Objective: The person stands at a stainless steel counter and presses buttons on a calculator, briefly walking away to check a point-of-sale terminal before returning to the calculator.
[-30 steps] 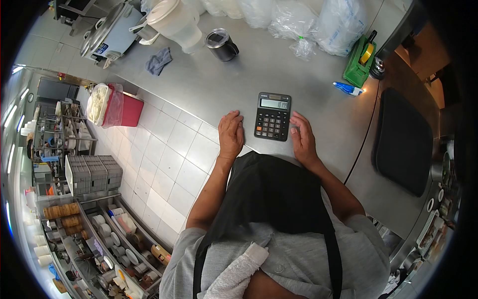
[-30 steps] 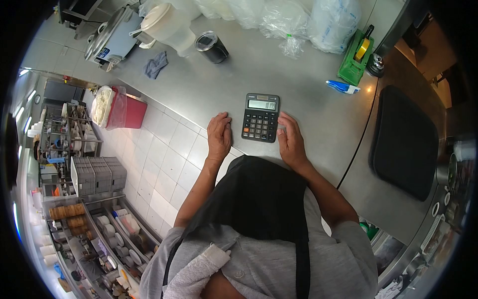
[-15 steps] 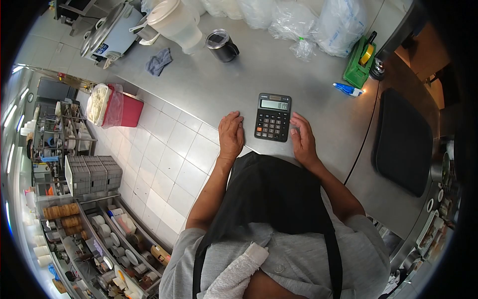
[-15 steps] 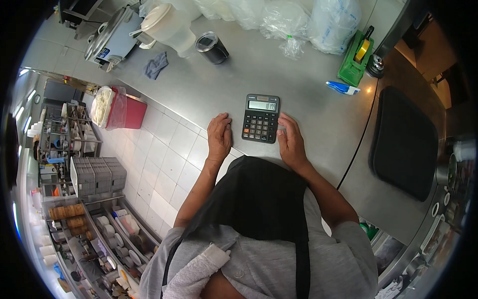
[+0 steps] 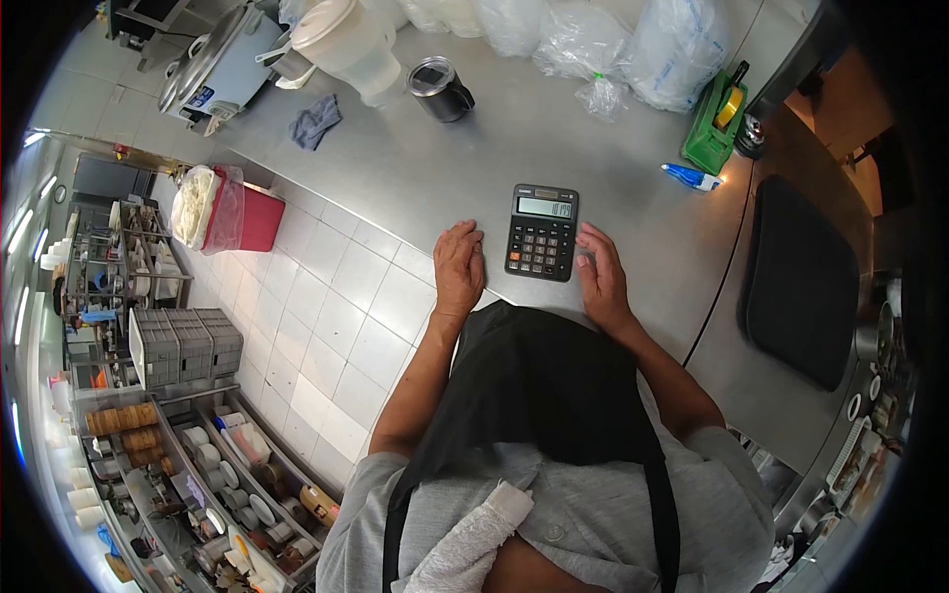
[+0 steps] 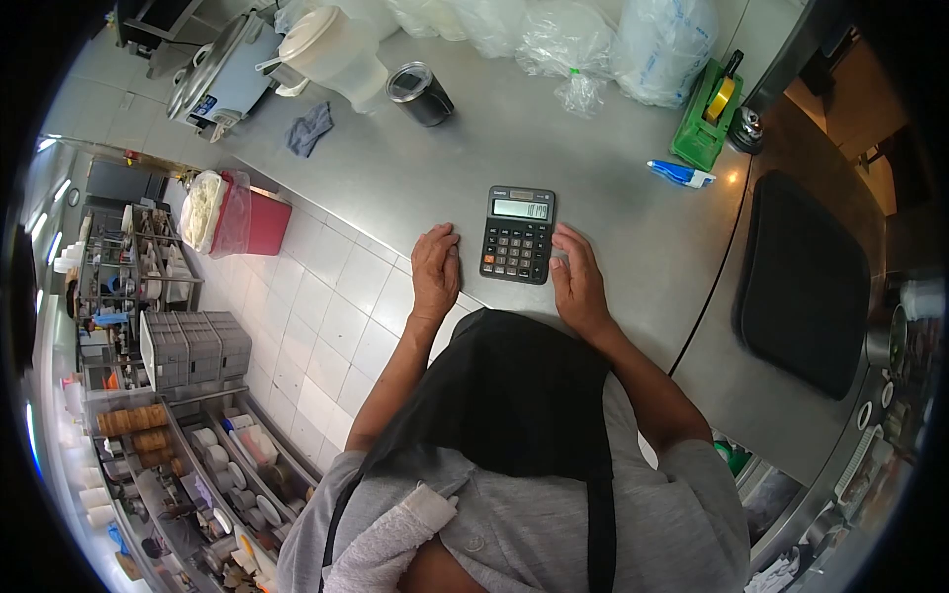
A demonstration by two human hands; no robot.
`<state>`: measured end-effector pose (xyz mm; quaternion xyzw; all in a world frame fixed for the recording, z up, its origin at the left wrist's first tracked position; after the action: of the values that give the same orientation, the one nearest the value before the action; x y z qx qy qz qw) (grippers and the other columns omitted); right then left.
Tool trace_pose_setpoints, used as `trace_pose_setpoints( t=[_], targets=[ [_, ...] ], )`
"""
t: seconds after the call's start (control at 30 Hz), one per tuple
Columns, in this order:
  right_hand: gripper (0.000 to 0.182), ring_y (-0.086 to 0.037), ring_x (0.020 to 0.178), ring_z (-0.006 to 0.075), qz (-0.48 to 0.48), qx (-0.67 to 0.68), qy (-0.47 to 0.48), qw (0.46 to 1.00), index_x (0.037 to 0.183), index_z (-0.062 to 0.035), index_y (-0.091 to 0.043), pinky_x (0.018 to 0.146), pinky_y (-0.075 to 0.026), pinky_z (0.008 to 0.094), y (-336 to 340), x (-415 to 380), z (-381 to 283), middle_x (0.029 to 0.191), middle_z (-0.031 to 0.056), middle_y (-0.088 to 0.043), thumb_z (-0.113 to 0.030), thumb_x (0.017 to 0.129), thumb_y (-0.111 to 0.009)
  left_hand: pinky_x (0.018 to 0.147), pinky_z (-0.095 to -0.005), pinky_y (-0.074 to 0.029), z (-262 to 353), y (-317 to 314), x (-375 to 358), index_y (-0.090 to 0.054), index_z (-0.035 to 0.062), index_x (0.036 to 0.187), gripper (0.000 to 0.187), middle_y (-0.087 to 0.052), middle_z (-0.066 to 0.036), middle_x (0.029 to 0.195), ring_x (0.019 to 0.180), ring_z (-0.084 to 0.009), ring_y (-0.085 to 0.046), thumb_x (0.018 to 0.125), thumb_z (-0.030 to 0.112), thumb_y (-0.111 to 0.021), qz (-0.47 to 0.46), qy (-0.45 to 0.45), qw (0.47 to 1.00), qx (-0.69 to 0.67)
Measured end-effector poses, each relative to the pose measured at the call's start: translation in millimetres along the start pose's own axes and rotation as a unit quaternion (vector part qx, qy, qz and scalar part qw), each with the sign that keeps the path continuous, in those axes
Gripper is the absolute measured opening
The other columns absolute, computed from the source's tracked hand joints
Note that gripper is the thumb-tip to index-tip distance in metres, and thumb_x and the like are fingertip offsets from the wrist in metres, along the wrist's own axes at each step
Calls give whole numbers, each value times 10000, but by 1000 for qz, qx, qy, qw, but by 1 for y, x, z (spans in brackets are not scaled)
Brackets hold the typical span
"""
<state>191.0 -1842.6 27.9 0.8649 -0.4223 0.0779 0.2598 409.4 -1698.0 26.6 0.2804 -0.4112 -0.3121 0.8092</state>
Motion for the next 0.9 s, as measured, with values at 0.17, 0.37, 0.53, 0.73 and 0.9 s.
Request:
trace_pose_setpoints(
  t=[0.17,0.37,0.53,0.73,0.9],
  targets=[
    [321,-573,1230,300,4,-5,7,1000,1303,16,-527,1054,-452,386,1,1,-2,1438,202,-491,-57,992,-498,1108,-514,-371,-1,0,0,-668,48,1103,201,-640,-130,1271,1251,-336,-569,909,29,-618,-4,2,1000,2],
    [312,-519,1290,359,2,15,-12,1000,1290,25,-515,1086,-417,414,2,0,-2,1412,219,-505,-81,996,-526,1102,-472,-396,15,7,1,-630,25,1139,248,-598,-165,1332,1271,-366,-549,910,-44,-564,-37,13,995,-93],
    [315,-515,1297,360,-1,24,-27,999,1289,21,-520,1088,-416,417,0,-1,-4,1417,216,-504,-79,991,-531,1083,-462,-414,51,15,-5,-618,24,1151,337,-550,-199,1375,1287,-405,-508,849,-104,-541,-45,-19,988,-147],
    [321,-512,1301,361,-4,17,-15,1000,1293,19,-524,1084,-420,419,1,1,-3,1422,213,-502,-80,988,-535,1086,-459,-411,49,11,-6,-649,39,1184,325,-485,-215,1450,1305,-402,-493,899,-71,-536,-122,-34,992,-21],
    [325,-512,1301,361,-8,21,-26,999,1295,20,-523,1085,-418,418,0,0,-3,1421,216,-502,-89,989,-536,1076,-443,-426,46,20,-2,-650,35,1199,260,-469,-219,1473,1300,-393,-498,968,-5,-538,-86,45,991,-92]
  ],
)
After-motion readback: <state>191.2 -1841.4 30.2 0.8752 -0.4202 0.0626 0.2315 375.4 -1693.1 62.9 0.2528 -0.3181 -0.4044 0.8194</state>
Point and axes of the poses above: each hand's wrist, its own x-axis towards the middle knuckle, its own y-axis out of the back of the hand, z = x × y, the point moved 3 cm from there along x, towards the middle knuckle
